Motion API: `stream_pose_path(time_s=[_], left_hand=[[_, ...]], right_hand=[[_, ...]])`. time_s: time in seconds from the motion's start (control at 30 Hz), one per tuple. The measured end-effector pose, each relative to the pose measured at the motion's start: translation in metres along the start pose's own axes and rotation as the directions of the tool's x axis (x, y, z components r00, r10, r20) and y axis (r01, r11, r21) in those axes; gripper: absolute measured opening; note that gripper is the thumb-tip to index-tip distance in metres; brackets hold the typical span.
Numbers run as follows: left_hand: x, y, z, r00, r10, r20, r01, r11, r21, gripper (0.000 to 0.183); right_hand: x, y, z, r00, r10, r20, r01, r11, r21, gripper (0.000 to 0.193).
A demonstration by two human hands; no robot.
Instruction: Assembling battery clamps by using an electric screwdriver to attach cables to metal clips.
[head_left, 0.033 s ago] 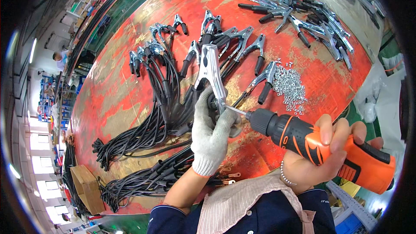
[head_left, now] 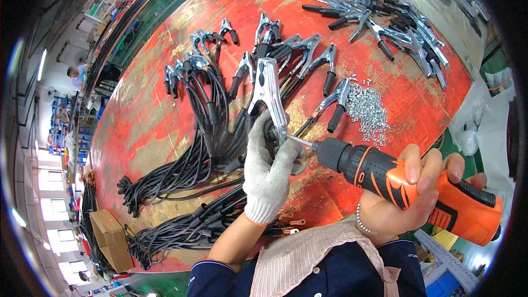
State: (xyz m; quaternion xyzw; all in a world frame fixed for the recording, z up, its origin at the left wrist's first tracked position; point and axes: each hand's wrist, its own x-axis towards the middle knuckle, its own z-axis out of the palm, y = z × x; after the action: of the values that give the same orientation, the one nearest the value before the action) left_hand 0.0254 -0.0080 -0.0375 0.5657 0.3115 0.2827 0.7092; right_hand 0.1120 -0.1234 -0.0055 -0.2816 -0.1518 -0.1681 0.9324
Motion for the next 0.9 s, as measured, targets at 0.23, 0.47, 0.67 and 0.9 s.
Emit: stream_pose_path(time_s=[0.23, 0.47, 0.67, 0.9], left_hand=[[0.009, 0.004, -0.003, 0.987, -0.125, 0.106, 0.125, 0.992, 0.002, 0.051], [0.027, 0.013, -0.023, 0.974, 0.183, 0.133, -0.226, 0.816, 0.533, 0.047], [0.019, 0.040, -0.024, 0.789, 0.439, 0.430, -0.460, -0.043, 0.887, 0.045], [0.001, 0.026, -0.027, 0.804, 0.365, 0.469, -0.540, 0.117, 0.834, 0.051]], right_hand=[[0.002, 0.002, -0.011, 0.980, 0.034, 0.197, -0.031, 0.999, -0.017, 0.034], [0.022, -0.016, -0.005, 0.981, -0.067, 0.179, 0.012, 0.956, 0.292, 0.057], [-0.017, 0.043, -0.028, 0.820, 0.512, 0.258, -0.364, 0.812, -0.456, 0.067], [-0.046, 0.075, -0.037, 0.530, 0.804, 0.270, -0.800, 0.579, -0.156, 0.064]])
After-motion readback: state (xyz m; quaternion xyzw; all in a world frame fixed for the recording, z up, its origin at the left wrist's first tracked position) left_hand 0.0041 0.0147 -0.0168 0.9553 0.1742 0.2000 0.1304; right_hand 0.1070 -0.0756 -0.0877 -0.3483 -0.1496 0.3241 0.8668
